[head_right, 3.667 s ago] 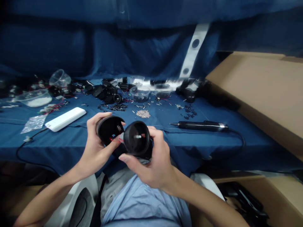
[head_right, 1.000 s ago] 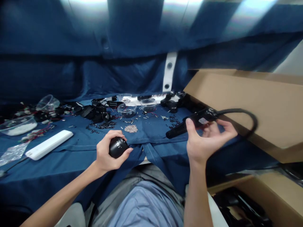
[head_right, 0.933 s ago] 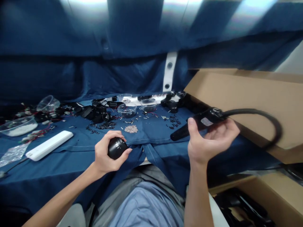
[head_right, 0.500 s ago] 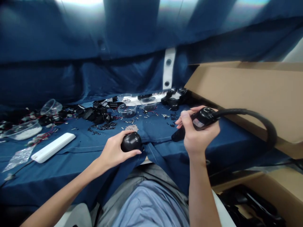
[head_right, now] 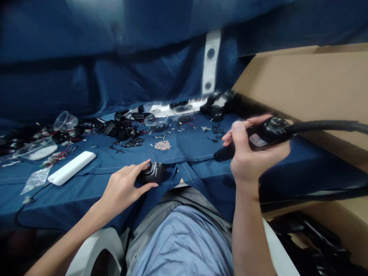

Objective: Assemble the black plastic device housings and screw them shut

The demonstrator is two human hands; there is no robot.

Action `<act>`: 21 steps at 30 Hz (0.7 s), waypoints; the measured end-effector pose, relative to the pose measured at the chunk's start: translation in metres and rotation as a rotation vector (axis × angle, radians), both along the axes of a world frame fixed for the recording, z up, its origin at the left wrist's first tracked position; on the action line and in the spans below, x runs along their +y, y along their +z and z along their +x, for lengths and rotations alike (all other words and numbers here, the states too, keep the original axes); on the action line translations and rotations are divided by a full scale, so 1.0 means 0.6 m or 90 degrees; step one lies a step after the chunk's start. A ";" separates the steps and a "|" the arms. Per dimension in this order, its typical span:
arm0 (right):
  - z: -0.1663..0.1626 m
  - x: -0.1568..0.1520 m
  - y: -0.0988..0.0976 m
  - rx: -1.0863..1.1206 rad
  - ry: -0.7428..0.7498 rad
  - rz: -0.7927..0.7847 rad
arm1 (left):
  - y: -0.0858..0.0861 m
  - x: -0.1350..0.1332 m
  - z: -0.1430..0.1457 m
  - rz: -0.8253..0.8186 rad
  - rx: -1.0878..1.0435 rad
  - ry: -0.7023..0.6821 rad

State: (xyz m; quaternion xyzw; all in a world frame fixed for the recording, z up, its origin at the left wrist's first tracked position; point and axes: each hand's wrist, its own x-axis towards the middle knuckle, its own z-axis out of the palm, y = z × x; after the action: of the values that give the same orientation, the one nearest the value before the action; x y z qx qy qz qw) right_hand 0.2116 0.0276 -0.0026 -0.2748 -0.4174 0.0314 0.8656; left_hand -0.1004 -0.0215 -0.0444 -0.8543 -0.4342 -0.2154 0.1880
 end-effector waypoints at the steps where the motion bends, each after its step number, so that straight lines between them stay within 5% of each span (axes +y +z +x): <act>1: 0.000 0.005 -0.003 0.008 -0.009 0.025 | 0.002 0.001 -0.002 0.010 0.036 -0.003; 7: 0.002 0.020 -0.011 0.010 -0.019 0.065 | -0.001 0.027 -0.003 0.077 0.173 -0.015; 21: -0.007 0.005 -0.003 0.019 -0.031 0.018 | -0.016 0.019 0.002 0.100 0.037 -0.013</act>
State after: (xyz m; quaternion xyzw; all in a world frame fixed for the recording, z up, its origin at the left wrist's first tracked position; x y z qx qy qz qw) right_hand 0.2073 0.0306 -0.0044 -0.2723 -0.3983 0.0083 0.8759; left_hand -0.0992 -0.0100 -0.0541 -0.8472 -0.4015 -0.2260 0.2645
